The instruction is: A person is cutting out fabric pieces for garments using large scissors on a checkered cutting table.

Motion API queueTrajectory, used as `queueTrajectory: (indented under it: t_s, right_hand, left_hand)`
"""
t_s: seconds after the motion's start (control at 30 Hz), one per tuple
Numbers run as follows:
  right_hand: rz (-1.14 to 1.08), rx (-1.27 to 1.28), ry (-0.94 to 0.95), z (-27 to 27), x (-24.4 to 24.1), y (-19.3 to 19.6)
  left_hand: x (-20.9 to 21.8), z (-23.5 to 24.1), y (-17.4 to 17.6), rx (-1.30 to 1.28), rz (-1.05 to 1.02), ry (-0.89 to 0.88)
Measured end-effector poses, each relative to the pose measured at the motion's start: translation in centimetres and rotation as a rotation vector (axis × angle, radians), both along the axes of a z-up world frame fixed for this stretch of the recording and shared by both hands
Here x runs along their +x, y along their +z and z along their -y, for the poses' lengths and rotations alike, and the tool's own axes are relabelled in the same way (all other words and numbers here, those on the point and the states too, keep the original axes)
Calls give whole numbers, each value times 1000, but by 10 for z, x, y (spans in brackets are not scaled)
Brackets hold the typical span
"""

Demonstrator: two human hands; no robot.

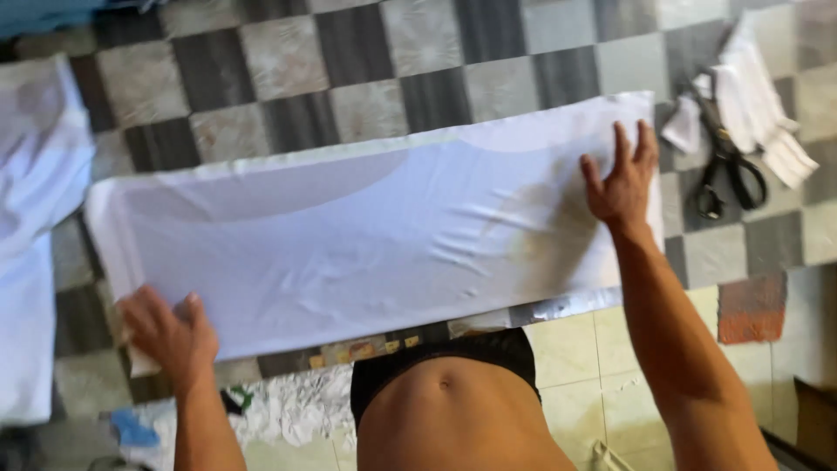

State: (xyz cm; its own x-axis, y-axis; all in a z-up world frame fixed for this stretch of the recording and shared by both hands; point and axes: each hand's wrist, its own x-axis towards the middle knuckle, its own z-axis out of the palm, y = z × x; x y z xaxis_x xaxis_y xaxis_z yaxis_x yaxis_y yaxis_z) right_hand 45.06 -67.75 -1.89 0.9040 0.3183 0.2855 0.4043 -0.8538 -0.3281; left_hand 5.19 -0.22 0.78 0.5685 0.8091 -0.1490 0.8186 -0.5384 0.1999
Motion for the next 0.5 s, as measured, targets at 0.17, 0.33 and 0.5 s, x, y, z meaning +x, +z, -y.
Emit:
queueTrajectory:
  t_s: [0.17, 0.33, 0.5]
  right_hand:
    - [-221, -103, -88, -4, 20, -4]
    - [98, -206, 127, 21, 50, -12]
    - [-96, -40, -7, -30, 17, 31]
  left_hand:
    - [-4, 8, -3, -9, -17, 45]
    - [-7, 22, 10, 161, -29, -95]
    - [-14, -34, 7, 270, 165, -216]
